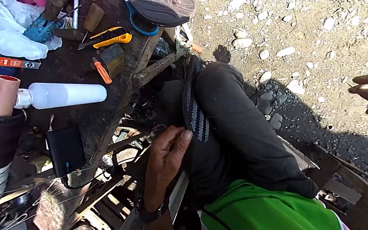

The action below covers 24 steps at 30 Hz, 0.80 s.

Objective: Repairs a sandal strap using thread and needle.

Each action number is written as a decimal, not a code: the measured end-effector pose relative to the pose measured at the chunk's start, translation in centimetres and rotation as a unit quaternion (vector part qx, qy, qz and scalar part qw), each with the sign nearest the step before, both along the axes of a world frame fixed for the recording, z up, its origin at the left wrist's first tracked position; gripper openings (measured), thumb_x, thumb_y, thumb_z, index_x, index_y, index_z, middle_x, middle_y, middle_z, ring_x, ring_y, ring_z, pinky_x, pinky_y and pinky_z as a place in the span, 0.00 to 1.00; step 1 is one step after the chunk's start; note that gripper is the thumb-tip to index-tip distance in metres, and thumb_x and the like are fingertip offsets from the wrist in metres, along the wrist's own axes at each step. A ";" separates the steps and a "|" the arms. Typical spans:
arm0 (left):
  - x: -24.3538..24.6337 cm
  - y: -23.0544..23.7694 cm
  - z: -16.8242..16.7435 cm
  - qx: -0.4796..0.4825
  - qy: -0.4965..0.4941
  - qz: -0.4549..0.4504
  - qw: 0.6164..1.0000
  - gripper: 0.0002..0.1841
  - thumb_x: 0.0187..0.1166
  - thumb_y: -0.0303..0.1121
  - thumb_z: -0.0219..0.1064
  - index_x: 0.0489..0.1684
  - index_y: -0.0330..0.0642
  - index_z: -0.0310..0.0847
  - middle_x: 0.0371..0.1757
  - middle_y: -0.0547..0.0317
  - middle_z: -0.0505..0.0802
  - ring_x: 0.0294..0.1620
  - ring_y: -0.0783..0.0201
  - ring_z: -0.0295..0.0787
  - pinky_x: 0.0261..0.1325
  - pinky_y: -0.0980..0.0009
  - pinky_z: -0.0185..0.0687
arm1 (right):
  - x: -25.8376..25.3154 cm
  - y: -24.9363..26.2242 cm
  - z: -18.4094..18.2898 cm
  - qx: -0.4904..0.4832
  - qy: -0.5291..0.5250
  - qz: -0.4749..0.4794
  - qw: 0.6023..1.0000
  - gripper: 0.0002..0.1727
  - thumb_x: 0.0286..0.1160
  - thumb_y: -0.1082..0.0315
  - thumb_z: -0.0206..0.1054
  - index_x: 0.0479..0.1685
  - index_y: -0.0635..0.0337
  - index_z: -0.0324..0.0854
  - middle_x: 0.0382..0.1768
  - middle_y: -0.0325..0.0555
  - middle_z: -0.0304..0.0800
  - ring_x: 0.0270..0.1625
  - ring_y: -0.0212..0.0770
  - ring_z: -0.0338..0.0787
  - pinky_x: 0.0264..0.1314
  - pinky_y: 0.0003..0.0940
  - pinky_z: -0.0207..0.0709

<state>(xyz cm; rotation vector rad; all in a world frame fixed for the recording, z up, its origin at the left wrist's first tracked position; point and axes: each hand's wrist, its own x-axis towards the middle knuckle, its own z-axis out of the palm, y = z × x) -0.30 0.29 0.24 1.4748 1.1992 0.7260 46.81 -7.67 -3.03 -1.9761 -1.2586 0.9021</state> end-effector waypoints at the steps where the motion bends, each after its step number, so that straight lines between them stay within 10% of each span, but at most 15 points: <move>1: -0.5 0.0 0.1 0.000 -0.020 0.009 1.000 0.13 0.87 0.40 0.64 0.38 0.43 0.91 0.40 0.65 0.91 0.41 0.70 0.88 0.47 0.73 0.86 | -4.3 1.5 0.4 0.051 0.089 -0.002 0.995 0.16 0.80 0.53 0.70 0.58 0.52 0.86 0.29 0.26 0.88 0.19 0.18 0.78 0.19 0.15 0.73; 5: -1.0 -0.3 0.5 -0.072 -0.363 0.072 0.926 0.18 0.85 0.48 0.61 0.40 0.49 0.96 0.70 0.52 0.90 0.79 0.51 0.80 0.80 0.55 0.74 | -18.8 6.5 3.2 0.186 0.204 0.184 0.943 0.14 0.82 0.61 0.69 0.56 0.59 0.90 0.47 0.35 0.94 0.41 0.22 0.89 0.42 0.19 0.85; 8: 0.3 -0.3 1.7 -0.112 -0.506 0.160 0.840 0.21 0.83 0.49 0.61 0.27 0.46 0.93 0.39 0.58 0.96 0.48 0.58 0.94 0.57 0.60 0.88 | -23.9 7.7 3.1 0.154 0.103 0.264 0.946 0.18 0.87 0.54 0.61 0.60 0.53 0.90 0.49 0.38 0.95 0.42 0.29 0.91 0.39 0.30 0.84; 11: -0.3 0.0 1.6 -0.092 -0.319 0.169 0.928 0.17 0.86 0.46 0.62 0.41 0.43 0.92 0.46 0.56 0.95 0.34 0.71 0.88 0.36 0.77 0.82 | -25.3 8.1 2.5 0.149 0.123 0.273 0.942 0.15 0.86 0.59 0.59 0.49 0.53 0.92 0.32 0.36 0.92 0.31 0.30 0.88 0.31 0.31 0.79; 16: 0.2 0.6 3.1 0.000 0.048 0.013 0.999 0.17 0.90 0.34 0.56 0.59 0.31 0.88 0.59 0.52 0.93 0.49 0.69 0.89 0.53 0.73 0.84 | -25.5 7.7 2.1 0.141 0.165 0.255 0.942 0.14 0.85 0.61 0.60 0.47 0.54 0.92 0.27 0.33 0.89 0.27 0.26 0.82 0.29 0.26 0.76; 24: -1.5 2.5 3.6 -0.074 0.021 -0.058 0.995 0.13 0.83 0.30 0.67 0.57 0.33 0.89 0.49 0.58 0.96 0.46 0.71 0.93 0.51 0.76 0.89 | -25.8 7.5 1.9 0.139 0.162 0.235 0.948 0.14 0.86 0.63 0.60 0.47 0.55 0.92 0.27 0.34 0.89 0.27 0.25 0.82 0.28 0.25 0.75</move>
